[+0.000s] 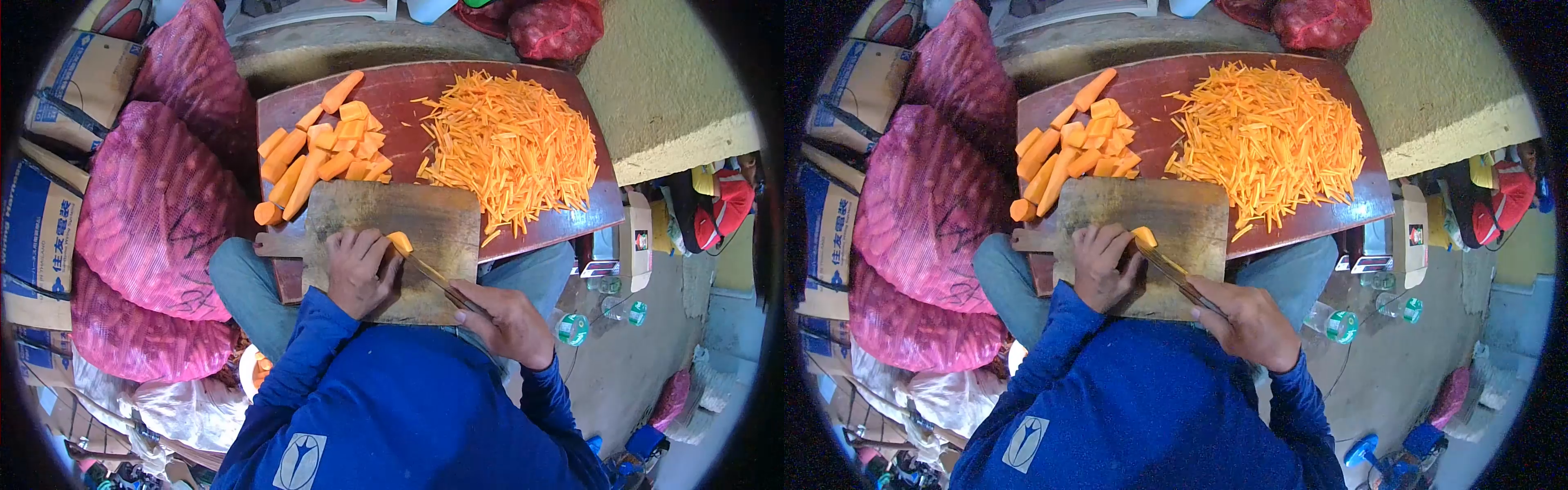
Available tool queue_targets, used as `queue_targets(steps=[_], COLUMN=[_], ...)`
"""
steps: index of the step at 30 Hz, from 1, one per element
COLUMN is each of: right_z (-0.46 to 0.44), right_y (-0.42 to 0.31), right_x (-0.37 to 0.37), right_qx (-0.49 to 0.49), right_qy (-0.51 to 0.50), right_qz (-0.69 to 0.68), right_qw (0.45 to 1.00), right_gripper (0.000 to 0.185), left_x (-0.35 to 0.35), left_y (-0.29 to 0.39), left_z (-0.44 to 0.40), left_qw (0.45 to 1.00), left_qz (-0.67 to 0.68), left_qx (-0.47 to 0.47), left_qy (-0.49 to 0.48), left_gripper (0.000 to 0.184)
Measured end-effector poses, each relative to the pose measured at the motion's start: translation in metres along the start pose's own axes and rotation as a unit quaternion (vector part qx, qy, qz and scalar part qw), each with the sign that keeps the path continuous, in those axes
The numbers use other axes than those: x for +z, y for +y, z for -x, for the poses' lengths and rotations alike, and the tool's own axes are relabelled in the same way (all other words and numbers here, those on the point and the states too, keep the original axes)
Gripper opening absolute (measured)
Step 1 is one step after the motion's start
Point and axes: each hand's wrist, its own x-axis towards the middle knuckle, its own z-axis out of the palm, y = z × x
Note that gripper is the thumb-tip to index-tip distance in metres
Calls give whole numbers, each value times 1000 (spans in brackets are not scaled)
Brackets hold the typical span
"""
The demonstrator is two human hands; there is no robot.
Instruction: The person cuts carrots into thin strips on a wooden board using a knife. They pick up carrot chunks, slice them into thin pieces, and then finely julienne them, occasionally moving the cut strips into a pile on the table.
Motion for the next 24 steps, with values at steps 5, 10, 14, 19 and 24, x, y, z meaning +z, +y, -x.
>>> queue_targets(steps=[5,10,14,19,24], right_z=[9,-2,-13,-12,-8], right_y=[4,1,7,11,5], right_x=[-7,2,22,27,25], right_qx=[6,49,14,-24,-12], right_qy=[7,41,42,49,23], right_qz=[-52,-62,-58,-1,39], right_qw=[999,996,997,998,999], right_gripper=[43,42,44,49,51], left_x=[3,5,6,7,13], left_y=[-2,3,2,-2,-5], left_z=[-1,-7,-5,-2,1], left_qw=[1000,1000,999,998,997], left_qz=[-2,-10,-24,-35,-40], left_qx=[9,20,32,52,54], left_qy=[2,2,-16,-18,-36], left_gripper=[38,37,38,41,41])
